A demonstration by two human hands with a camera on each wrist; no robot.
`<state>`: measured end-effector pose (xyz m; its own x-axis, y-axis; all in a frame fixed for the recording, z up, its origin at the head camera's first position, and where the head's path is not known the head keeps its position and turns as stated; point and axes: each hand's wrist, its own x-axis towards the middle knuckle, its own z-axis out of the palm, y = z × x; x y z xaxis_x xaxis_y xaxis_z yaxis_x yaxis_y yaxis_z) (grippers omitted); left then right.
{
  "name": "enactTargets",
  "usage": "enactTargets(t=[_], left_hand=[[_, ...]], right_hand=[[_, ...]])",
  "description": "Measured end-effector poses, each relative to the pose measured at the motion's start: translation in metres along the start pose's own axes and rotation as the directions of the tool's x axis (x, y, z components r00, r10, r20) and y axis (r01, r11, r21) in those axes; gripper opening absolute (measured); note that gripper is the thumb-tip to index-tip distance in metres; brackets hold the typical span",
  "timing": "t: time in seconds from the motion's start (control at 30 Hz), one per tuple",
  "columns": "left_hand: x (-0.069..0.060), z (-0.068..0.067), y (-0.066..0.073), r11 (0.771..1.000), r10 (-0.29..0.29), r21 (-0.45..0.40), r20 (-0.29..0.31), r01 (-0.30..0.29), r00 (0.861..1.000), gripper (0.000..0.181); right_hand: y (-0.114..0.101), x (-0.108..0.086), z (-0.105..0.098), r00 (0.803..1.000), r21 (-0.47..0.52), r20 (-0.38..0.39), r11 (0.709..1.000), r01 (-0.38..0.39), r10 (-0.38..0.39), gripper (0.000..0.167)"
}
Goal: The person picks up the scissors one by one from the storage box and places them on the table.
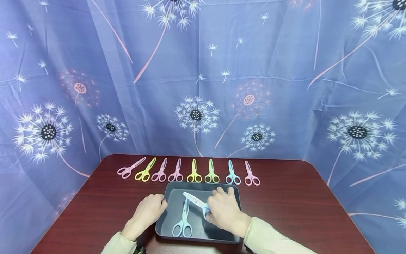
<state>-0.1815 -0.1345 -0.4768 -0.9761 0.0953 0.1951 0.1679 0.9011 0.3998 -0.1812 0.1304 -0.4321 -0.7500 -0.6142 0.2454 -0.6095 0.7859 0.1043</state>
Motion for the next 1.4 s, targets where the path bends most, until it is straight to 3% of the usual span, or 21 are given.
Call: enactTargets(t=[0.67, 1.07, 1.4], left_hand=[[-0.001, 0.001, -0.001, 1.0, 0.001, 0.003, 0.003, -0.001, 1.0, 0.026], [0.0, 0.0, -0.001, 1.0, -0.008, -0.003, 0.014, 0.008, 1.0, 0.026], [0.001, 0.001, -0.002, 1.0, -0.004, 0.01, 0.01, 0.004, 1.0, 0.026]], right_hand=[[0.033, 0.011, -0.031, 0.988, -0.004, -0.139, 0.998, -0.065, 0.064, 0.027], [0.077, 0.017, -0.051, 0.975, 0.071, -0.1, 0.978, -0.194, 0.2, 0.032], [0.127, 0.017, -0.051, 0.931, 0.143, -0.017, 0.922, -0.359, 0.365, 0.025]])
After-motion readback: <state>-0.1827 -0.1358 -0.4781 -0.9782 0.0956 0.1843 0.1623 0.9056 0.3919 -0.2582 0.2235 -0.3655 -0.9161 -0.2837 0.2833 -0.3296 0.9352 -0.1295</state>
